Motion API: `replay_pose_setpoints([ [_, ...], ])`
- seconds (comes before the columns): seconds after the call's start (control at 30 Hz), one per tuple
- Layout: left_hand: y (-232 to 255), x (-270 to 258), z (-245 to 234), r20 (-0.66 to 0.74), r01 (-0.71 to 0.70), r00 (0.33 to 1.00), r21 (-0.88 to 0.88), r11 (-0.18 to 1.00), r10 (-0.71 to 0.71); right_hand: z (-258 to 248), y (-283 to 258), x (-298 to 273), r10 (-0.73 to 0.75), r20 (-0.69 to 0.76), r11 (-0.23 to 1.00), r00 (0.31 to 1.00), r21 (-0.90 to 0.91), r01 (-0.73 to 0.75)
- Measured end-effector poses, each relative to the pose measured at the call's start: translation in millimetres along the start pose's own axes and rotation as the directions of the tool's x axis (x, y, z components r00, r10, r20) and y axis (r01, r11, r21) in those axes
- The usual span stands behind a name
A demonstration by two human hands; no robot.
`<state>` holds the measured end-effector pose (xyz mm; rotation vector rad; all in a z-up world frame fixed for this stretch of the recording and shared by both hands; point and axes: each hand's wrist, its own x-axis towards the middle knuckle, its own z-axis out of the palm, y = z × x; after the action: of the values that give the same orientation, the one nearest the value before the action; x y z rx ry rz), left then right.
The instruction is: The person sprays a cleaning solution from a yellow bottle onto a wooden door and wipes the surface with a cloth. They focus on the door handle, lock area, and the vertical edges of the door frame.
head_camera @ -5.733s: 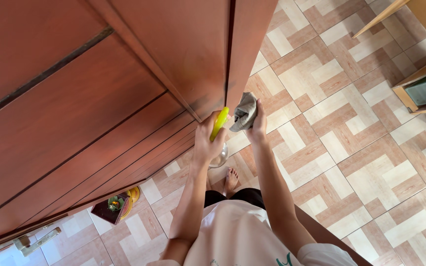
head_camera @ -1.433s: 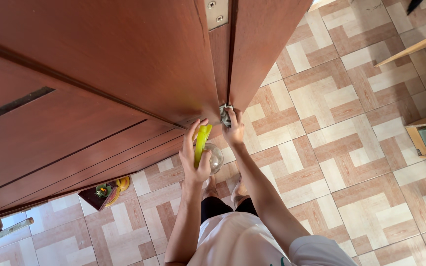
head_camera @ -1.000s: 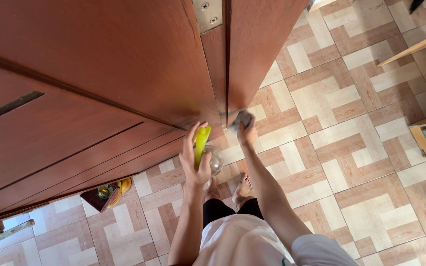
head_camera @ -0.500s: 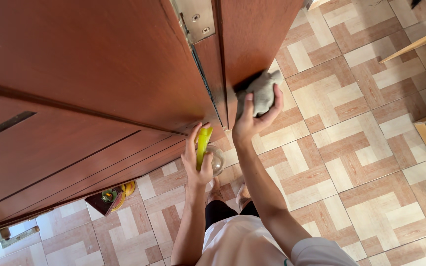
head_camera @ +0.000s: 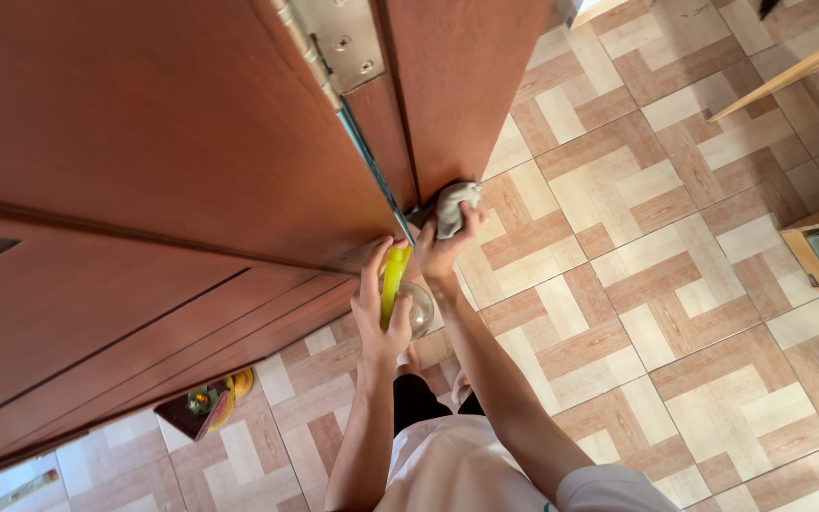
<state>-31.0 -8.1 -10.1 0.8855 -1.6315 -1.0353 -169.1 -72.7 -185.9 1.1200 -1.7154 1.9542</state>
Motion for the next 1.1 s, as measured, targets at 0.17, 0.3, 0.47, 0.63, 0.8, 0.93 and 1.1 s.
replay_pose_setpoints([
  [0.17, -7.6, 5.5, 4.2, 0.037, -0.055, 0.998, -0.040, 0.998, 0.057, 1.0, 17.4, -13.9, -0.015, -0.007, 1.000, 1.000, -0.023, 0.015],
  [0.3, -14.5, 6.0, 5.6, 0.077, -0.098, 0.992, -0.055, 0.994, 0.102, 1.3, 22.3, -23.4, 0.018, -0.003, 0.999, 1.000, -0.050, -0.019],
  [0.47, -28.7, 2.4, 6.4, 0.092, -0.140, 0.986, -0.013, 0.990, 0.141, -1.5, 35.6, -44.0, 0.048, 0.008, 0.997, 0.999, -0.062, -0.047],
  [0.63, -48.8, -4.6, 5.5, 0.086, -0.155, 0.984, -0.028, 0.987, 0.157, -3.9, 60.2, -66.1, 0.076, 0.016, 0.994, 0.997, -0.077, -0.074],
  [0.8, -64.8, -11.9, 4.4, 0.083, -0.155, 0.984, -0.031, 0.987, 0.158, -9.9, 71.3, -87.2, 0.159, 0.036, 0.979, 0.987, -0.137, -0.153],
  [0.93, -69.7, -16.4, 0.2, 0.079, -0.150, 0.985, -0.027, 0.988, 0.151, -16.3, 82.9, -107.1, 0.354, 0.054, 0.916, 0.934, -0.220, -0.335],
  [1.1, -68.3, -17.9, -3.8, 0.073, -0.147, 0.986, -0.039, 0.988, 0.149, -13.0, 113.4, -131.5, 0.477, 0.000, 0.858, 0.879, -0.217, -0.466],
])
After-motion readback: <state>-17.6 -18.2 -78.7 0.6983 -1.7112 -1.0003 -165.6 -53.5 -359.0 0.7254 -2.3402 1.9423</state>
